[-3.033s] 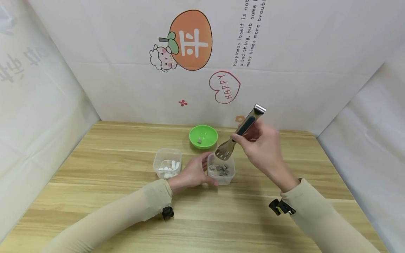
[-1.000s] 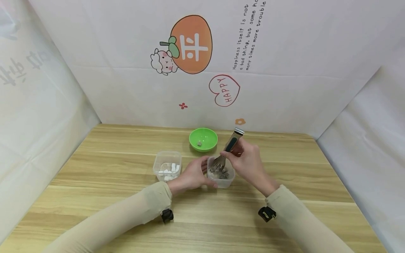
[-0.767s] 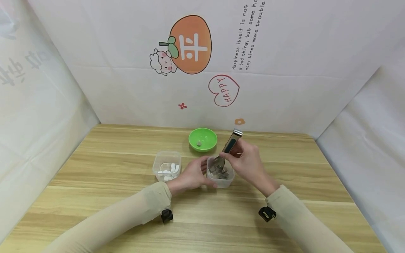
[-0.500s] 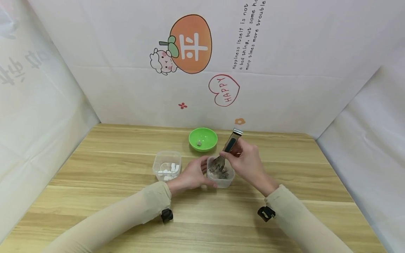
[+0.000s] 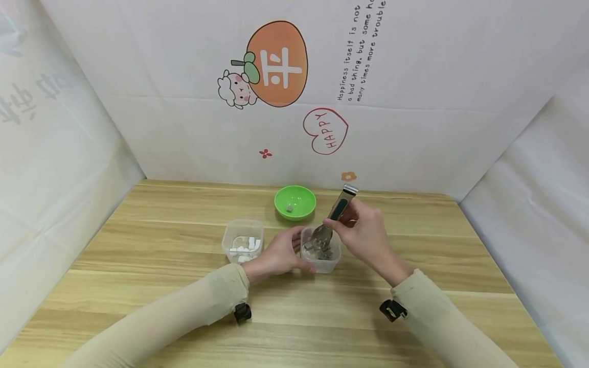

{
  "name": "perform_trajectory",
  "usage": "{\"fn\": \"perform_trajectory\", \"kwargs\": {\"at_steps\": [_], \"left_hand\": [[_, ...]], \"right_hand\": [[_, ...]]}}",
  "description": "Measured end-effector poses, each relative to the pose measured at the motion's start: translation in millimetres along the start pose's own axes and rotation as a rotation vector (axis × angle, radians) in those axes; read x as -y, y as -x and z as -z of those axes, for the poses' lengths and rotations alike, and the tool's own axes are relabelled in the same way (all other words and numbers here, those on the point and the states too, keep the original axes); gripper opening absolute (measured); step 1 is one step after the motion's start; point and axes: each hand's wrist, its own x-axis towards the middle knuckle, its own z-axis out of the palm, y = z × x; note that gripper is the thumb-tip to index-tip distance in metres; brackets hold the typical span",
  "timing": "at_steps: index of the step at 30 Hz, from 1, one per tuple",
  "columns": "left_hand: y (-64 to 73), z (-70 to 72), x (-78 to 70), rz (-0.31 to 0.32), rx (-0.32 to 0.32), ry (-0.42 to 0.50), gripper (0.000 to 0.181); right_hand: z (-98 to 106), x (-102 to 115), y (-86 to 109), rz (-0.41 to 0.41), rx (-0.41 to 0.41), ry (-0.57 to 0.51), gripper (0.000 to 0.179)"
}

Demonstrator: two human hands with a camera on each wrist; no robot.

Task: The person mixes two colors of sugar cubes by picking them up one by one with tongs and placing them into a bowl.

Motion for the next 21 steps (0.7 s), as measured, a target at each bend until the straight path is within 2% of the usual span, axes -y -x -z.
{"fn": "perform_trajectory", "kwargs": {"at_steps": [5,12,21], "left_hand": [[0.1,0.4,-1.1,0.007,-0.001,-0.006,0.107],[0.0,-0.6,-0.7,0.013,0.0,-0.005,0.108],[-0.2,0.5,-1.0,0.032,0.01,-0.008,0.111]], "right_hand": [[-1.7,-6.0,1.6,0.034,0.031,-0.014,0.031],[-1.9,-4.4,2.2,0.055,-0.009,-0.014,0.03],[-1.1,-6.4,2.1,0.048,0.029,-0.062,0.032]]}}
